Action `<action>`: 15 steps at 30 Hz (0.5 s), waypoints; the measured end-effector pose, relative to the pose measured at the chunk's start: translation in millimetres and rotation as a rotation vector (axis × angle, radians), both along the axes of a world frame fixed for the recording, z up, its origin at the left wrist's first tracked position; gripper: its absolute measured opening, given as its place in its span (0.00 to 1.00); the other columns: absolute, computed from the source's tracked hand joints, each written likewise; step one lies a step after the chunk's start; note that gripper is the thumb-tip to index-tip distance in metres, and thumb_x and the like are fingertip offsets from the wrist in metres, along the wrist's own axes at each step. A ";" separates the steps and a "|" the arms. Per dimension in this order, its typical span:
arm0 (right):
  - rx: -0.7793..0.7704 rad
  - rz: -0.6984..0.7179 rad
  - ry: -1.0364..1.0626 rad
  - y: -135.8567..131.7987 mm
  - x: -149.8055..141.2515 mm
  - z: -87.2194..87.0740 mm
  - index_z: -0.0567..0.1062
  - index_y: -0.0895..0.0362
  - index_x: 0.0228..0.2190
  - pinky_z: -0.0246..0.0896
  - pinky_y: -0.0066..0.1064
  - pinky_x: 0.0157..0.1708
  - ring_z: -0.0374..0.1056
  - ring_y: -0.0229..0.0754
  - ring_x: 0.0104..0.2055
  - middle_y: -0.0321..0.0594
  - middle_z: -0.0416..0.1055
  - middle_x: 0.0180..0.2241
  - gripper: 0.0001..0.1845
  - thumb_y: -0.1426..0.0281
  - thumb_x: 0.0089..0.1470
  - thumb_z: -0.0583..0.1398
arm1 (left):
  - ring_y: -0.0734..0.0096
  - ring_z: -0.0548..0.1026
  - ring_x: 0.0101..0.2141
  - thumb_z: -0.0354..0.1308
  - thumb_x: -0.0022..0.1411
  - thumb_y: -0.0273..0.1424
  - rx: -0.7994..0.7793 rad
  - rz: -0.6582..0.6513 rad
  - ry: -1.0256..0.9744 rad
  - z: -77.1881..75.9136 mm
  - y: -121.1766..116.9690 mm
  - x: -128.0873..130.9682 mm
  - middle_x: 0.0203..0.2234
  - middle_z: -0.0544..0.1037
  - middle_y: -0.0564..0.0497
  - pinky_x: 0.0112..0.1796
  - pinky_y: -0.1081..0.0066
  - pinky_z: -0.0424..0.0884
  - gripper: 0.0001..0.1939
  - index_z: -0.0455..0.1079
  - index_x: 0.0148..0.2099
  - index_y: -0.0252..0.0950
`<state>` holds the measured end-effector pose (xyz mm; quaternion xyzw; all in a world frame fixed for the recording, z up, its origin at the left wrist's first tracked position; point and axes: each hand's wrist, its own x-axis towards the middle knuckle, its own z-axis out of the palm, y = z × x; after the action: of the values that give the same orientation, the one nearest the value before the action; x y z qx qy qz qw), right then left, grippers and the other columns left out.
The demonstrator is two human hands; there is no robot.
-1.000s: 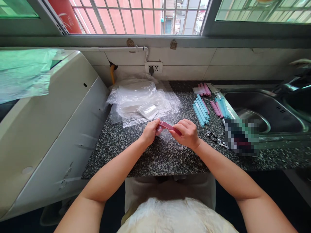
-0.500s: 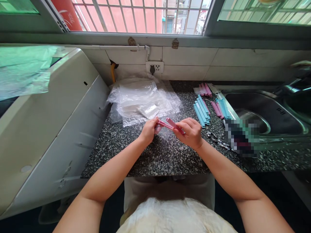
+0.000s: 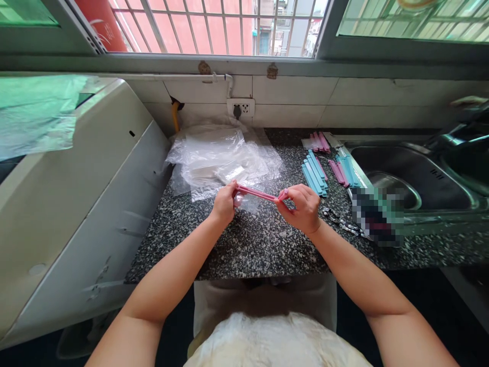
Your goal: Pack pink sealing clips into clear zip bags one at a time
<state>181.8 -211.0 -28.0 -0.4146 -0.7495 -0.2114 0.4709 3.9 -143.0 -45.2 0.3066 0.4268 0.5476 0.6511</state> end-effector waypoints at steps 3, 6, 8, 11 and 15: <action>0.012 0.012 0.014 0.0 1.5 -0.5 0.64 0.53 0.30 0.62 0.31 0.27 0.66 0.38 0.26 0.36 0.71 0.24 0.09 0.70 0.48 0.61 | 0.80 0.63 0.15 0.54 0.54 0.31 0.022 0.039 -0.011 0.2 2.9 -2.0 0.12 0.66 0.56 0.19 0.78 0.58 0.13 0.63 0.20 0.34; -0.001 0.014 0.035 0.0 2.2 -1.0 0.64 0.52 0.30 0.64 0.31 0.28 0.67 0.38 0.27 0.35 0.71 0.24 0.07 0.70 0.49 0.60 | 0.80 0.64 0.16 0.53 0.55 0.30 0.043 0.062 -0.043 -0.4 4.4 -2.8 0.12 0.67 0.56 0.21 0.78 0.59 0.13 0.63 0.20 0.34; -0.018 0.014 0.049 -0.1 2.4 -0.8 0.64 0.53 0.29 0.64 0.32 0.28 0.67 0.38 0.27 0.35 0.71 0.24 0.06 0.69 0.50 0.60 | 0.80 0.63 0.15 0.52 0.56 0.30 0.031 0.065 -0.051 0.3 4.4 -2.8 0.12 0.66 0.56 0.20 0.78 0.58 0.13 0.62 0.20 0.34; -0.015 0.027 0.072 -0.3 2.6 -0.1 0.65 0.53 0.29 0.65 0.32 0.28 0.68 0.38 0.27 0.36 0.71 0.24 0.06 0.70 0.50 0.60 | 0.80 0.63 0.15 0.52 0.56 0.29 0.016 0.080 -0.070 3.7 4.2 -3.0 0.12 0.66 0.57 0.21 0.77 0.58 0.13 0.61 0.20 0.34; -0.009 0.056 0.117 -1.0 2.9 0.3 0.66 0.53 0.30 0.66 0.33 0.27 0.69 0.39 0.28 0.36 0.71 0.25 0.06 0.71 0.49 0.60 | 0.80 0.63 0.15 0.53 0.56 0.29 0.000 0.117 -0.095 9.1 5.2 -4.3 0.12 0.65 0.58 0.21 0.77 0.58 0.13 0.60 0.20 0.34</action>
<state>184.6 -212.0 -27.7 -0.4074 -0.7328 -0.1703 0.5178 -0.4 -137.8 -36.2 0.2547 0.4126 0.5987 0.6376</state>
